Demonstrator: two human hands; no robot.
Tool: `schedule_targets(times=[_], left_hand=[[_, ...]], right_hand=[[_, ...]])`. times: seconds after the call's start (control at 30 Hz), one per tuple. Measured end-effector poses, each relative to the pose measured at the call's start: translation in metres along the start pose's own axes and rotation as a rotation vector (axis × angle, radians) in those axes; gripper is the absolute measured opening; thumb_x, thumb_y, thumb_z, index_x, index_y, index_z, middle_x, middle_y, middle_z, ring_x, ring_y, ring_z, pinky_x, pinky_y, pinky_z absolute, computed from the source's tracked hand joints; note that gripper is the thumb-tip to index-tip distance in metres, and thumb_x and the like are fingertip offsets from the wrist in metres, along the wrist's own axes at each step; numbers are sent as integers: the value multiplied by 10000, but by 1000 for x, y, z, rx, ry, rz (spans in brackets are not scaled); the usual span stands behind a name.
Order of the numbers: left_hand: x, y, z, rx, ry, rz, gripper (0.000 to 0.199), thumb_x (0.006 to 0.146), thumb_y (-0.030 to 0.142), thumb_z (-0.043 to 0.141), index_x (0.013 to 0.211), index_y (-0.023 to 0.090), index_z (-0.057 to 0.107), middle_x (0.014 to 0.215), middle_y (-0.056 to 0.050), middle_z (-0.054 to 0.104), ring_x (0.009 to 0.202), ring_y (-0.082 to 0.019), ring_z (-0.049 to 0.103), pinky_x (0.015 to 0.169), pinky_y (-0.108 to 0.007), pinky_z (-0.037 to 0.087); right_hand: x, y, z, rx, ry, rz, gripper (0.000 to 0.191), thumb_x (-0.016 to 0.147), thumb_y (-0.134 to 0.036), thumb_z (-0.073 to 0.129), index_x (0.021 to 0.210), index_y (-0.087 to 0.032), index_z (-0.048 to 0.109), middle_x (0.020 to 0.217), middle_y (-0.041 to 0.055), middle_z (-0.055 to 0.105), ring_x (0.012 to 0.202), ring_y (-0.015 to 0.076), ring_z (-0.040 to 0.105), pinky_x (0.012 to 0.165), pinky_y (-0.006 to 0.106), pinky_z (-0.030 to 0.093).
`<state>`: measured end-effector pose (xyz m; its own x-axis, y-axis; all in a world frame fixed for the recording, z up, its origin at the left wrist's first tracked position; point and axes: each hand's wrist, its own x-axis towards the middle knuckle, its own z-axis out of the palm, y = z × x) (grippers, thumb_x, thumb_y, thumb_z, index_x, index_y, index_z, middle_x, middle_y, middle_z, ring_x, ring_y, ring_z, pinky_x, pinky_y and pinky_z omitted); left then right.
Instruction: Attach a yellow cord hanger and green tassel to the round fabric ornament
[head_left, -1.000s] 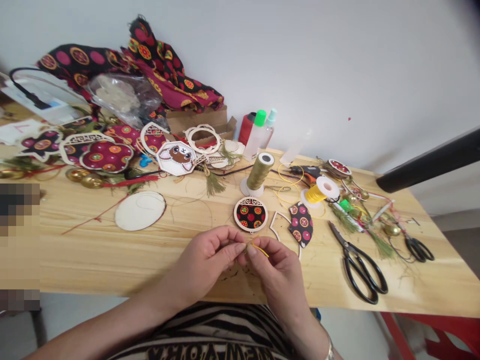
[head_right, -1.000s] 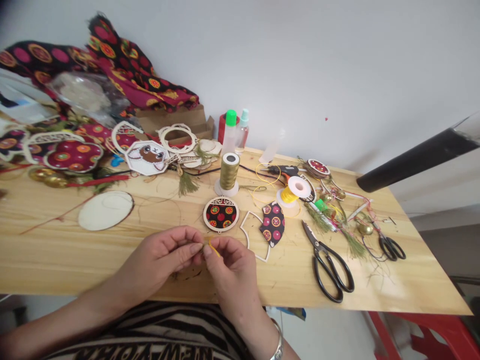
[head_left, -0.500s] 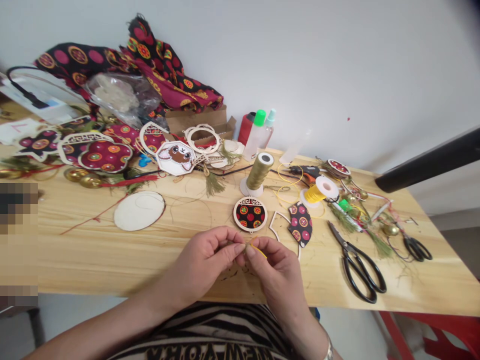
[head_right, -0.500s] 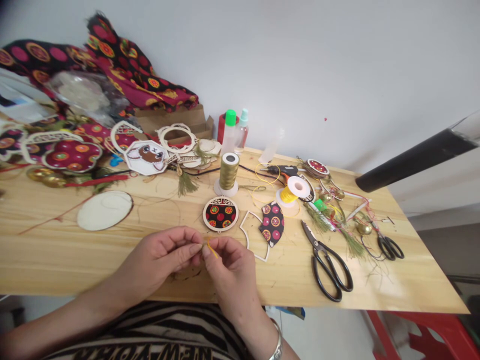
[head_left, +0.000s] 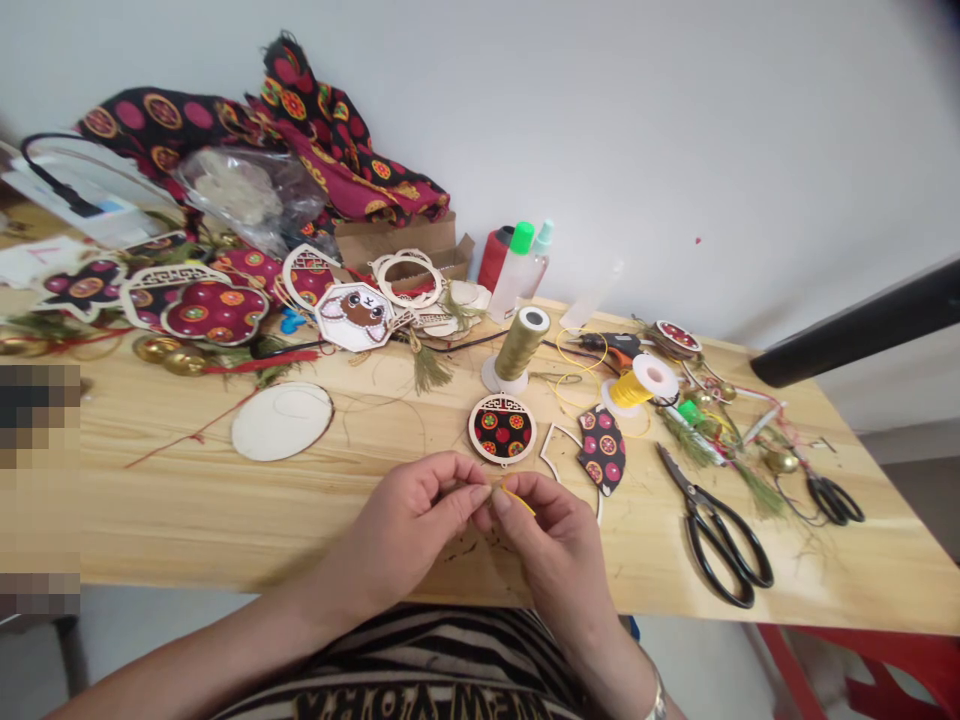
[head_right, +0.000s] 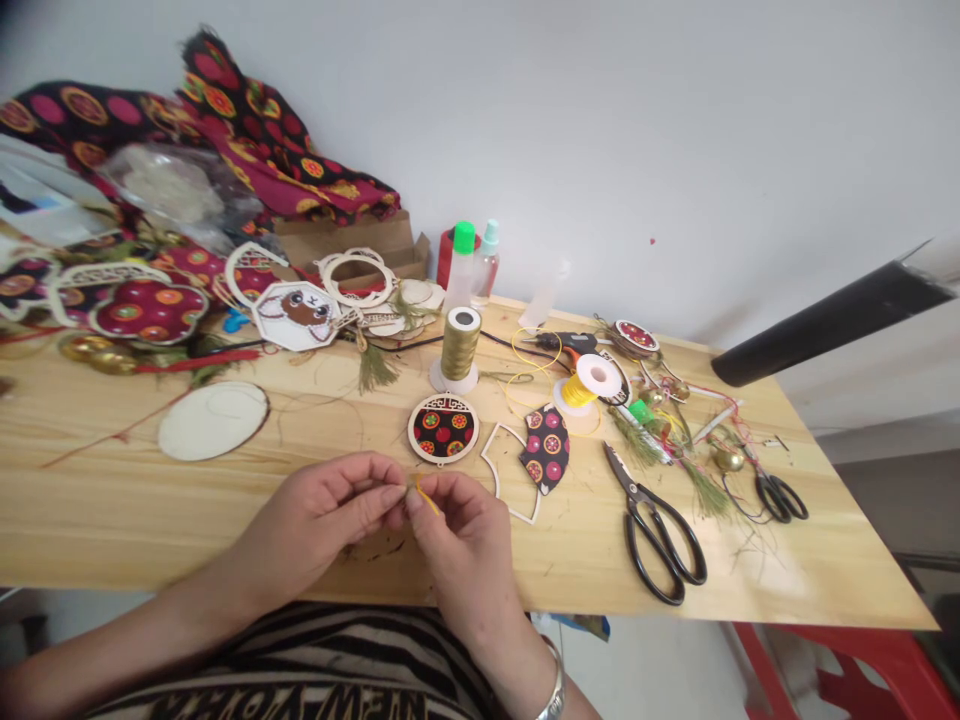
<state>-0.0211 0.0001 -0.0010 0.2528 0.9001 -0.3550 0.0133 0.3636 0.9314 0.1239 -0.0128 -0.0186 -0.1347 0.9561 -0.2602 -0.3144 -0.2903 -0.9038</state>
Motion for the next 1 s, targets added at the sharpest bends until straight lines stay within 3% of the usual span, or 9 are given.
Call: schedule_targets(times=[0.6, 1.0], left_hand=[[2, -3, -1, 26, 10, 29, 106, 830, 255, 561, 761, 187, 603, 629, 59, 607, 539, -73, 477, 480, -170, 351], [1, -2, -2, 77, 18, 49, 122, 839, 253, 552, 753, 191, 614, 636, 51, 618, 560, -82, 499, 512, -182, 371]], right_hand=[[1, -1, 3, 41, -10, 1, 133, 733, -263, 743, 745, -165, 654, 625, -23, 664, 621, 80, 580, 627, 184, 455], [0, -3, 6, -8, 22, 4, 149, 745, -271, 716, 731, -159, 619, 588, -34, 630, 563, 71, 526, 559, 179, 418]])
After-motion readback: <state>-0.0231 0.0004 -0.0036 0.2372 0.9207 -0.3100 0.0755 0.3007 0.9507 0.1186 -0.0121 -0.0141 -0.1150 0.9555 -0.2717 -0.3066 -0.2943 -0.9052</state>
